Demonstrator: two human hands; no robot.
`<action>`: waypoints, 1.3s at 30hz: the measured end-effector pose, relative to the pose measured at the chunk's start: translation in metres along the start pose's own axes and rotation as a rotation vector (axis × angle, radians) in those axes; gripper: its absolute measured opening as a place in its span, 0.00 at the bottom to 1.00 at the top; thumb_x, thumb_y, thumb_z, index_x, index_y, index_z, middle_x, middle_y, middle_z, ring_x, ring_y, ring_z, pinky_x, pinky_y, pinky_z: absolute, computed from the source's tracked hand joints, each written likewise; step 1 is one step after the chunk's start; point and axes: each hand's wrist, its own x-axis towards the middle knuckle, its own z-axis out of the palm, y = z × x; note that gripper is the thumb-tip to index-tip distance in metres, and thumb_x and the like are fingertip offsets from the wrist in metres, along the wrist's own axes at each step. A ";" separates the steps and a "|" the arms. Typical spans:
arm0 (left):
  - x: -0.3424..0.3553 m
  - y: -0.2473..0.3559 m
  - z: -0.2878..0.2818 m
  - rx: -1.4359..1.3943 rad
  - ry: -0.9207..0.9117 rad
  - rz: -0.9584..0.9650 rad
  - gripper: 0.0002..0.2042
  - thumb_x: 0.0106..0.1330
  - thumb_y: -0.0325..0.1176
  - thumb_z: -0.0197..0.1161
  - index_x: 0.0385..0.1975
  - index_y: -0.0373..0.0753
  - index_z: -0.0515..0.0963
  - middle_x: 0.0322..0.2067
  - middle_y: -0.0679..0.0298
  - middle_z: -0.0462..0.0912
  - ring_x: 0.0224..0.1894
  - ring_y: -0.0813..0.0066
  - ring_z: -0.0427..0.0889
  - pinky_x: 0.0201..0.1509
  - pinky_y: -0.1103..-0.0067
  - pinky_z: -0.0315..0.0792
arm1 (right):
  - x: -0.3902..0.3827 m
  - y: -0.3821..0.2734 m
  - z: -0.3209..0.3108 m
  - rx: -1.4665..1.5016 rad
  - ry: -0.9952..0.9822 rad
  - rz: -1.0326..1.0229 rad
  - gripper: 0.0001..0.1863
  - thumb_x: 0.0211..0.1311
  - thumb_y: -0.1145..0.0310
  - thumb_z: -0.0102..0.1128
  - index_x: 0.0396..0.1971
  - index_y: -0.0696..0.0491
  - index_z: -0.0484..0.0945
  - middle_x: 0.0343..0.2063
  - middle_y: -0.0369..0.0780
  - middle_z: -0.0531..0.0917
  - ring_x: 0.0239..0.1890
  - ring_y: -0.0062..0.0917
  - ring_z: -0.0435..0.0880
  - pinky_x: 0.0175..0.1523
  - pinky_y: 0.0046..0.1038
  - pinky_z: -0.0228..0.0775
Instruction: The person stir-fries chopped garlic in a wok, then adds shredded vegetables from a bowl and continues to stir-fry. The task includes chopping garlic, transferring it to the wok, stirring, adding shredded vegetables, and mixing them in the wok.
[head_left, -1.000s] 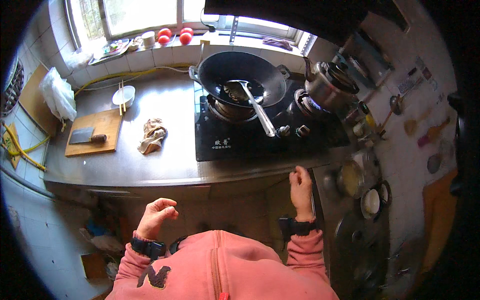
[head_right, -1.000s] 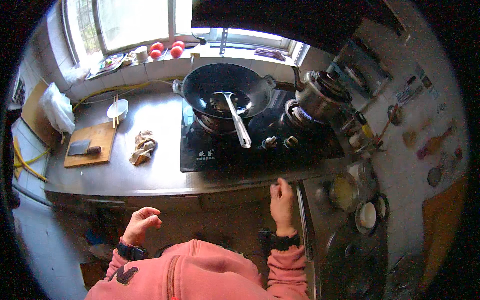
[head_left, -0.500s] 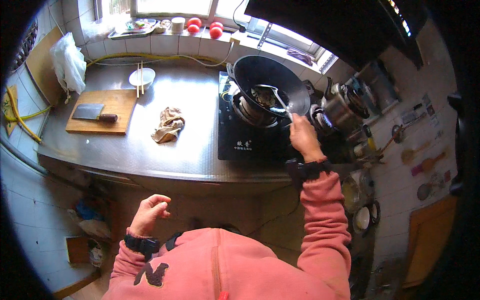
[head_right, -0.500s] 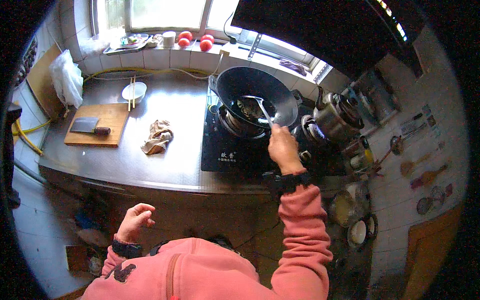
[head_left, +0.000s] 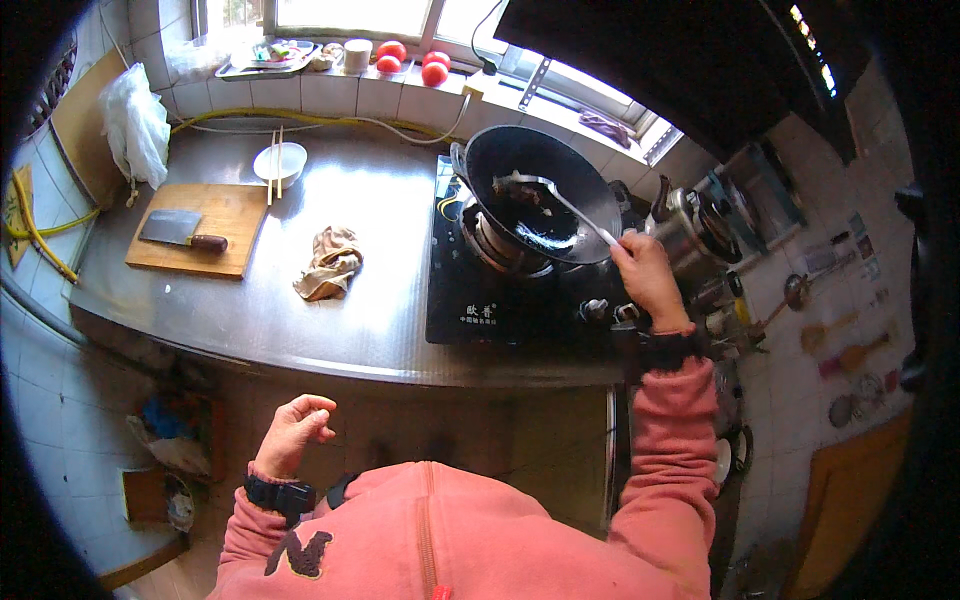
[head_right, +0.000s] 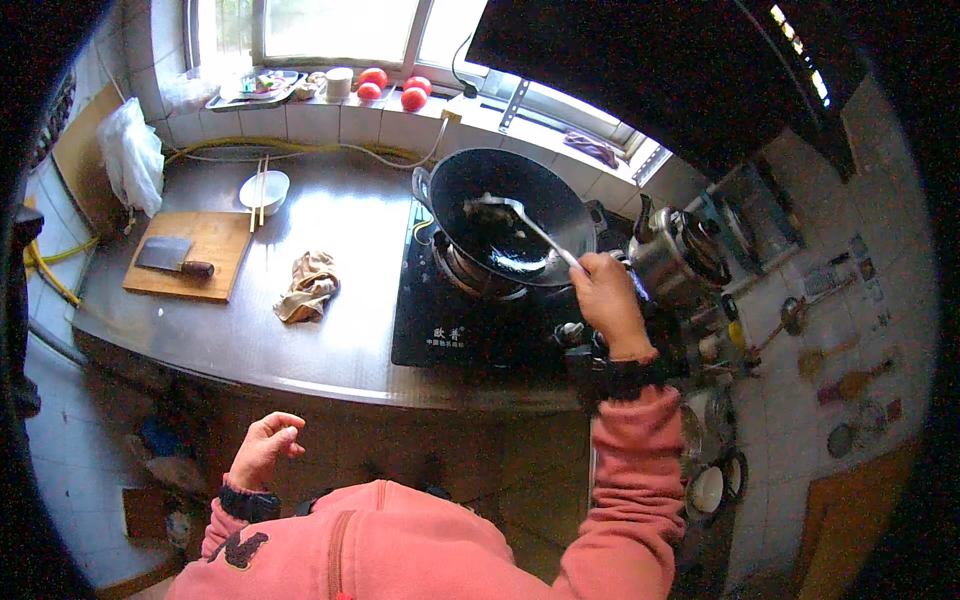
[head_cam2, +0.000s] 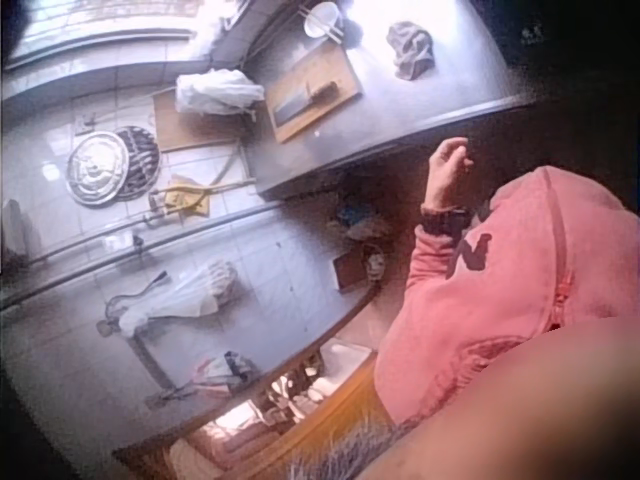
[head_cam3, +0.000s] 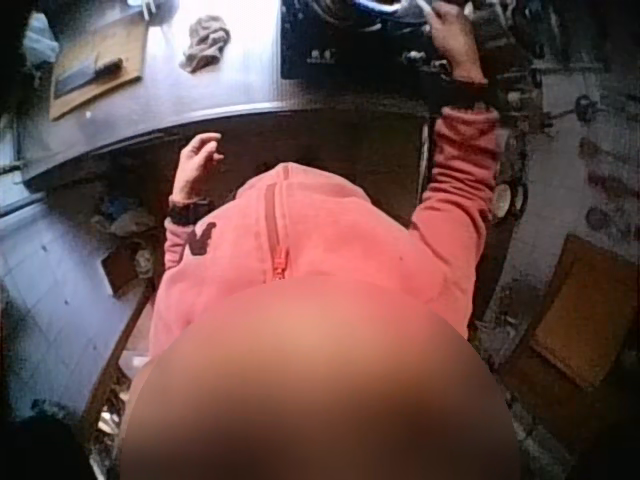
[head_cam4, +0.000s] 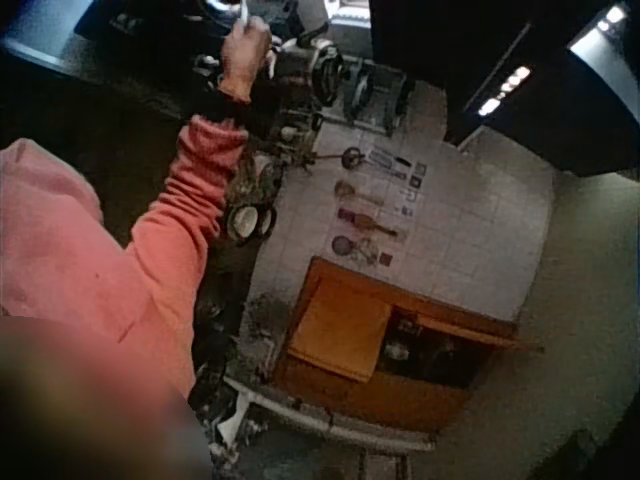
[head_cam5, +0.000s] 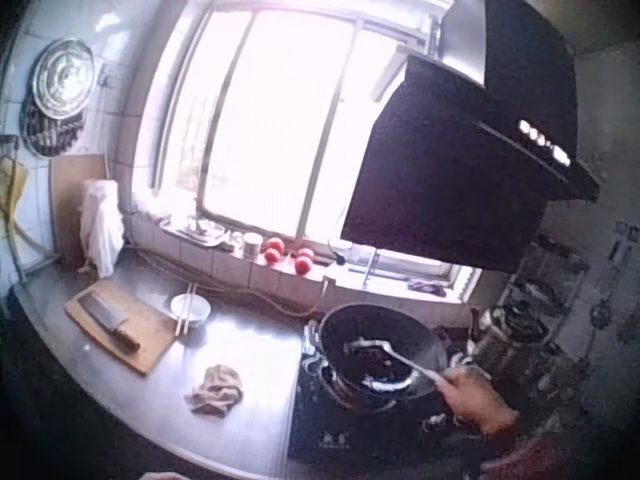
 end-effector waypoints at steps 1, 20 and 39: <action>0.000 0.000 0.002 -0.007 0.001 0.003 0.09 0.65 0.30 0.59 0.41 0.35 0.77 0.26 0.68 0.78 0.26 0.81 0.78 0.33 0.84 0.73 | 0.008 0.003 0.012 0.016 0.024 -0.008 0.13 0.59 0.65 0.55 0.24 0.61 0.75 0.25 0.53 0.77 0.33 0.50 0.77 0.36 0.44 0.67; 0.015 0.002 0.009 0.066 -0.052 -0.074 0.09 0.65 0.30 0.59 0.42 0.35 0.77 0.28 0.67 0.78 0.27 0.81 0.78 0.33 0.84 0.72 | -0.027 0.014 -0.011 -0.084 0.051 0.015 0.11 0.57 0.67 0.58 0.23 0.61 0.75 0.26 0.51 0.76 0.33 0.47 0.77 0.36 0.40 0.67; 0.022 0.007 0.023 0.077 -0.087 -0.093 0.09 0.64 0.30 0.60 0.42 0.35 0.76 0.28 0.68 0.78 0.26 0.82 0.77 0.35 0.83 0.74 | -0.005 0.038 0.041 0.024 0.098 -0.017 0.09 0.57 0.68 0.58 0.25 0.60 0.77 0.28 0.50 0.77 0.34 0.44 0.76 0.39 0.38 0.68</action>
